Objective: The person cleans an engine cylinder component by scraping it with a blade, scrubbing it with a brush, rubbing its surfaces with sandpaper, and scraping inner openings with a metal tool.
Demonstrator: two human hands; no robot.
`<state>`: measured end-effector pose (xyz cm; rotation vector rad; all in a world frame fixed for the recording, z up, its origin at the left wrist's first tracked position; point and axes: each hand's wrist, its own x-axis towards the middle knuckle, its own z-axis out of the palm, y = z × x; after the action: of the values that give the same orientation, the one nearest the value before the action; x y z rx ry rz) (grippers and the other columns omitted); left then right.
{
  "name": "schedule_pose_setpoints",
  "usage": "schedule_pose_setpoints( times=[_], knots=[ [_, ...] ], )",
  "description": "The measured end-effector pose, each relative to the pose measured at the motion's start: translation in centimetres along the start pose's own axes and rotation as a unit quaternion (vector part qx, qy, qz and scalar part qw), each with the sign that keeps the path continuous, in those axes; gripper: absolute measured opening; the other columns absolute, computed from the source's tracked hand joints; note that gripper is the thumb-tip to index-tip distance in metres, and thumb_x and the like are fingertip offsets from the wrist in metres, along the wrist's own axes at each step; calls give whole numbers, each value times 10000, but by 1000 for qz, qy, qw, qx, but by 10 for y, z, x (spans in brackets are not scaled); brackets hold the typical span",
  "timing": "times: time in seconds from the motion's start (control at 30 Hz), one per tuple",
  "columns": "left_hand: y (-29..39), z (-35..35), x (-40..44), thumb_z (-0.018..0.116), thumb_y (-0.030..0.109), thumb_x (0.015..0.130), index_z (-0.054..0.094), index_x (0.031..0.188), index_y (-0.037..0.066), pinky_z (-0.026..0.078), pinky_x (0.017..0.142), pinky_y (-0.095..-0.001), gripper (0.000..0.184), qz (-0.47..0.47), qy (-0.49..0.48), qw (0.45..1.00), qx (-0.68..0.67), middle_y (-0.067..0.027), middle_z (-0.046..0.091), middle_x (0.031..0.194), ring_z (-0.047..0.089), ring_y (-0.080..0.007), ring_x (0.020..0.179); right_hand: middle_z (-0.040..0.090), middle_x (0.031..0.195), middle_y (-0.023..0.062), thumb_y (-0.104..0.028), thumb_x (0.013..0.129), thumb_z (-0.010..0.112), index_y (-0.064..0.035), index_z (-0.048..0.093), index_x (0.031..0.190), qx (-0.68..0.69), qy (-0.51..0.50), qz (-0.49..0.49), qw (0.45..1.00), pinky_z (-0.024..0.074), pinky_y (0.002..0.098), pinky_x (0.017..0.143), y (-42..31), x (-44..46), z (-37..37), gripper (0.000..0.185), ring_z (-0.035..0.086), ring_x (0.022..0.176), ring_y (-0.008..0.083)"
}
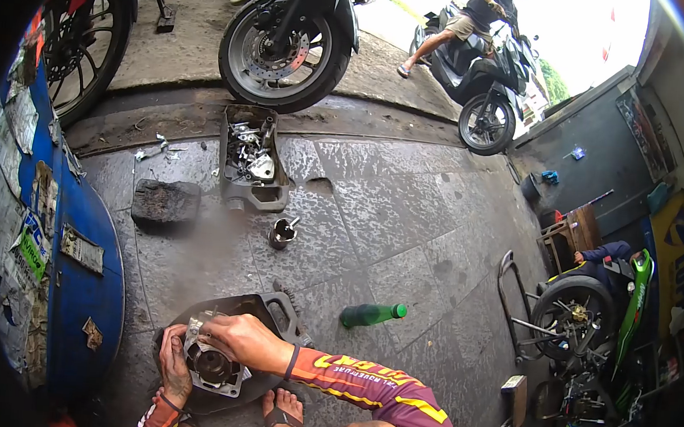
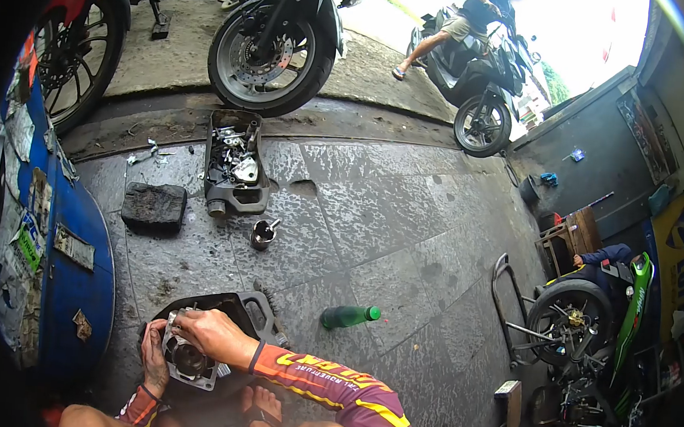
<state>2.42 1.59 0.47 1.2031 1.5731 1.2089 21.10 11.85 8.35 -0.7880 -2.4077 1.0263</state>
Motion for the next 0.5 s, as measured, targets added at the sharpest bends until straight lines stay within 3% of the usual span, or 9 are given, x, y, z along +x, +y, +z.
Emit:
schedule_pose_setpoints(
  times=[0.07,0.2,0.33,0.4,0.5],
  knots=[
    [-3,0,0,300,479,1110,615,1100,-55,422,995,-358,620,3,4,1000,0,-150,627,1104,586,-261,1086,694,884,184,-202,947,681,-21,662,1127,-28,23,4,999,550,466,686,12,-6,3,256,677,787,400],
    [-7,-2,-1,306,465,1103,615,1113,-55,428,986,-373,604,0,1,1000,1,-173,614,1131,590,-301,1077,710,926,184,-195,949,681,-17,680,1098,-12,1,43,999,564,451,708,8,-19,2,232,690,812,393],
    [-3,-1,0,306,465,1104,612,1116,-58,427,987,-366,606,-7,-4,1000,-5,-171,618,1125,591,-297,1080,729,996,177,-141,941,683,-14,694,1110,64,59,61,994,587,422,776,8,-29,7,212,715,871,374],
    [-7,-1,0,317,483,1108,619,1095,-49,427,981,-338,612,8,10,1000,0,-136,623,1095,585,-238,1059,734,1002,175,-130,945,678,-11,696,1127,75,52,55,994,593,407,796,9,-35,14,218,723,890,361],
    [-8,-2,0,312,485,1107,617,1098,-51,426,982,-340,617,-11,5,1000,-11,-139,625,1104,588,-240,1070,736,1028,168,-114,943,677,-10,695,1129,74,52,46,995,598,397,790,15,-34,13,214,728,890,350]
  ],
)
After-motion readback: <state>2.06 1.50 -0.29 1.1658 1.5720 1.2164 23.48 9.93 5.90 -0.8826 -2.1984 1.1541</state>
